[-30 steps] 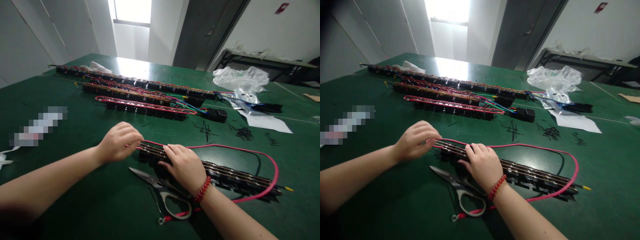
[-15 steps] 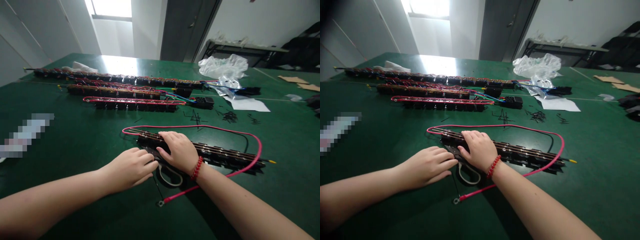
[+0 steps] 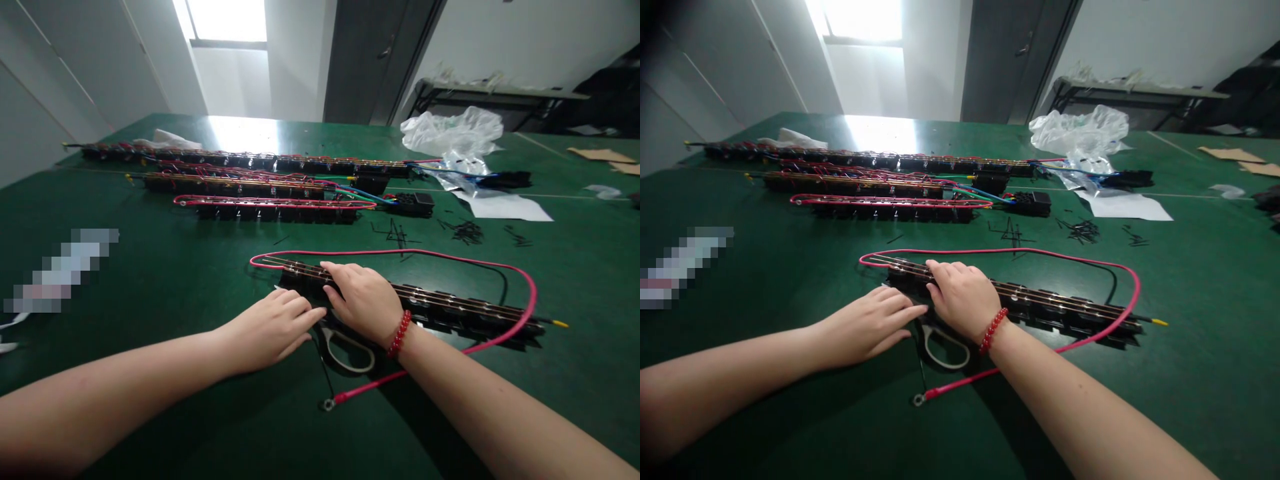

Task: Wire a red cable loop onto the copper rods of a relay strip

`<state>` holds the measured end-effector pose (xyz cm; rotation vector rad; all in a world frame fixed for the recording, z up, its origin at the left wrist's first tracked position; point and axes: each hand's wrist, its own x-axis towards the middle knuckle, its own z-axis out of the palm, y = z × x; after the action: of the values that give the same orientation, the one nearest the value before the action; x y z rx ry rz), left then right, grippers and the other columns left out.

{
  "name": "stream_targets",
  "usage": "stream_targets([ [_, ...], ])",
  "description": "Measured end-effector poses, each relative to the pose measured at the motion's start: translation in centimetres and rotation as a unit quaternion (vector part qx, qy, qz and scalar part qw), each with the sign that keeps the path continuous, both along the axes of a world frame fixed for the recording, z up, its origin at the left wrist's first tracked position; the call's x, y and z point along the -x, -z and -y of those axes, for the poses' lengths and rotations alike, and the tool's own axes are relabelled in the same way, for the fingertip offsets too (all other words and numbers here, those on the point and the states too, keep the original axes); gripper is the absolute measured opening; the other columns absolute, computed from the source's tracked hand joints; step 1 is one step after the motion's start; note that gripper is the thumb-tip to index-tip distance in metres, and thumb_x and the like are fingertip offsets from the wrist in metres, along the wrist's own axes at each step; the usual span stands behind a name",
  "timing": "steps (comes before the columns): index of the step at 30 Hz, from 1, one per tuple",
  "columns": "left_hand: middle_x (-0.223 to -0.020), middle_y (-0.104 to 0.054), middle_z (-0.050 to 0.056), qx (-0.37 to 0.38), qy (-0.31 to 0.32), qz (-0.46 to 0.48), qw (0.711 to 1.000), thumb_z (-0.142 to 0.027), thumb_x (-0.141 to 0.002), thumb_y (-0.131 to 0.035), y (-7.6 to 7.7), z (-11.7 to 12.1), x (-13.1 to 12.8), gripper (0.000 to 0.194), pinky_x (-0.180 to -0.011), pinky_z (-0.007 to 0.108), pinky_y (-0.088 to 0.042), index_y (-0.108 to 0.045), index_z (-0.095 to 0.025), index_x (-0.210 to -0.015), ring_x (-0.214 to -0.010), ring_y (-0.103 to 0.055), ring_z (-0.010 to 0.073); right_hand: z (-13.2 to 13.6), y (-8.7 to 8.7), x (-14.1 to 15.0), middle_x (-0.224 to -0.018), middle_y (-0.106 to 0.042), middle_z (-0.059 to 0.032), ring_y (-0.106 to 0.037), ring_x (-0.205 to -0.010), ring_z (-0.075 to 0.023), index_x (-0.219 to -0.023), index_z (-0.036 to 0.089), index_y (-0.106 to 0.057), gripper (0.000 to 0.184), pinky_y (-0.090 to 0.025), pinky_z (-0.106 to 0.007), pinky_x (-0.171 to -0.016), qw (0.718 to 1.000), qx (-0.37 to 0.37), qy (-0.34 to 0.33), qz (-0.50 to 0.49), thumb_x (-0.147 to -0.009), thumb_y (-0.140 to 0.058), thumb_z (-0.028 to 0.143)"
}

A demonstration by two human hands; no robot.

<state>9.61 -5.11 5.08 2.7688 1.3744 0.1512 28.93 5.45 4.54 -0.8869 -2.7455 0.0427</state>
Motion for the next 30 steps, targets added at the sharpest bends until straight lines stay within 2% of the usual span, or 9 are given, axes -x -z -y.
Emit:
stream_targets([
  [3, -0.116, -0.06, 0.009, 0.003, -0.03, 0.017, 0.999, -0.031, -0.096, -0.053, -0.2, -0.2, 0.4, 0.032, -0.092, 0.044, -0.047, -0.054, -0.02, -0.126, -0.105, -0.056, 0.0271, 0.0, 0.0, 0.0, -0.119, -0.069, -0.0092, -0.063, -0.106, -0.0262, -0.133, 0.015, -0.052, 0.039, -0.047, -0.039, -0.087, 1.0, -0.002, 0.001, 0.001, -0.097, -0.048, 0.03],
  [6, -0.126, -0.057, 0.009, -0.004, -0.003, 0.03, 1.0, -0.035, -0.098, -0.051, -0.5, -0.3, 0.5, 0.025, -0.1, 0.045, -0.042, -0.058, -0.022, -0.118, -0.116, -0.054, 0.0273, 0.0, 0.1, 0.0, -0.121, -0.069, -0.0094, -0.063, -0.107, -0.0264, -0.133, 0.015, -0.052, 0.039, -0.046, -0.039, -0.087, 1.0, -0.001, 0.001, 0.001, -0.097, -0.048, 0.031],
  [10, -0.107, -0.064, 0.005, 0.019, 0.009, 0.014, 1.0, -0.033, -0.1, -0.047, -0.6, -0.3, 0.2, 0.024, -0.093, 0.041, -0.043, -0.056, -0.022, -0.119, -0.099, -0.06, 0.0223, 0.0, 0.0, 0.0, -0.121, -0.069, -0.0094, -0.063, -0.107, -0.0256, -0.132, 0.016, -0.052, 0.038, -0.046, -0.038, -0.087, 1.0, 0.0, 0.005, -0.001, -0.097, -0.048, 0.031],
  [13, -0.103, -0.063, 0.006, 0.001, -0.007, -0.015, 1.0, -0.033, -0.099, -0.049, -0.4, -0.1, 0.0, 0.029, -0.085, 0.038, -0.044, -0.051, -0.02, -0.125, -0.093, -0.059, 0.0229, 0.0, 0.0, 0.0, -0.121, -0.069, -0.0091, -0.063, -0.107, -0.0249, -0.131, 0.016, -0.052, 0.037, -0.046, -0.038, -0.087, 1.0, 0.0, 0.006, -0.004, -0.097, -0.048, 0.031],
  [18, -0.095, -0.06, 0.006, -0.065, 0.013, -0.084, 0.994, -0.029, -0.1, -0.045, -0.3, -0.1, 0.1, 0.018, -0.078, 0.037, -0.043, -0.058, -0.016, -0.104, -0.084, -0.055, 0.0223, 0.1, 0.1, 0.0, -0.121, -0.069, -0.0085, -0.063, -0.106, -0.0248, -0.131, 0.017, -0.053, 0.036, -0.047, -0.038, -0.087, 1.0, -0.002, 0.005, -0.001, -0.098, -0.046, 0.032],
  [22, -0.094, -0.061, 0.006, -0.144, 0.029, -0.092, 0.985, -0.023, -0.101, -0.038, -1.9, -0.2, 1.2, 0.021, -0.083, 0.04, -0.041, -0.058, -0.016, -0.101, -0.085, -0.053, 0.0227, 0.0, 0.1, -0.1, -0.119, -0.069, -0.0094, -0.063, -0.106, -0.025, -0.132, 0.017, -0.052, 0.037, -0.047, -0.037, -0.087, 1.0, -0.005, 0.007, 0.001, -0.098, -0.046, 0.032],
  [25, -0.097, -0.062, 0.006, -0.152, 0.029, -0.032, 0.987, -0.013, -0.098, -0.036, -3.6, -0.4, 2.7, 0.022, -0.089, 0.04, -0.04, -0.058, -0.017, -0.101, -0.088, -0.052, 0.0217, -0.1, 0.0, -0.2, -0.117, -0.07, -0.0091, -0.064, -0.105, -0.0236, -0.131, 0.017, -0.054, 0.037, -0.047, -0.036, -0.086, 1.0, -0.003, 0.002, 0.001, -0.098, -0.047, 0.033],
  [28, -0.098, -0.062, 0.007, -0.11, -0.03, 0.057, 0.992, -0.008, -0.091, -0.037, -4.6, -1.4, 5.0, 0.024, -0.089, 0.038, -0.042, -0.058, -0.018, -0.099, -0.092, -0.053, 0.0217, -0.2, -0.2, -0.2, -0.115, -0.071, -0.008, -0.065, -0.102, -0.0217, -0.129, 0.019, -0.056, 0.035, -0.048, -0.034, -0.085, 1.0, 0.0, -0.003, -0.001, -0.099, -0.046, 0.033],
  [30, -0.097, -0.064, 0.006, -0.067, -0.136, 0.131, 0.98, -0.015, -0.089, -0.041, -4.5, -2.7, 7.3, 0.02, -0.089, 0.035, -0.043, -0.058, -0.02, -0.097, -0.093, -0.056, 0.0206, -0.2, -0.1, -0.2, -0.116, -0.071, -0.0089, -0.065, -0.102, -0.0224, -0.128, 0.018, -0.057, 0.035, -0.048, -0.034, -0.084, 1.0, -0.001, -0.003, -0.003, -0.099, -0.045, 0.033],
])
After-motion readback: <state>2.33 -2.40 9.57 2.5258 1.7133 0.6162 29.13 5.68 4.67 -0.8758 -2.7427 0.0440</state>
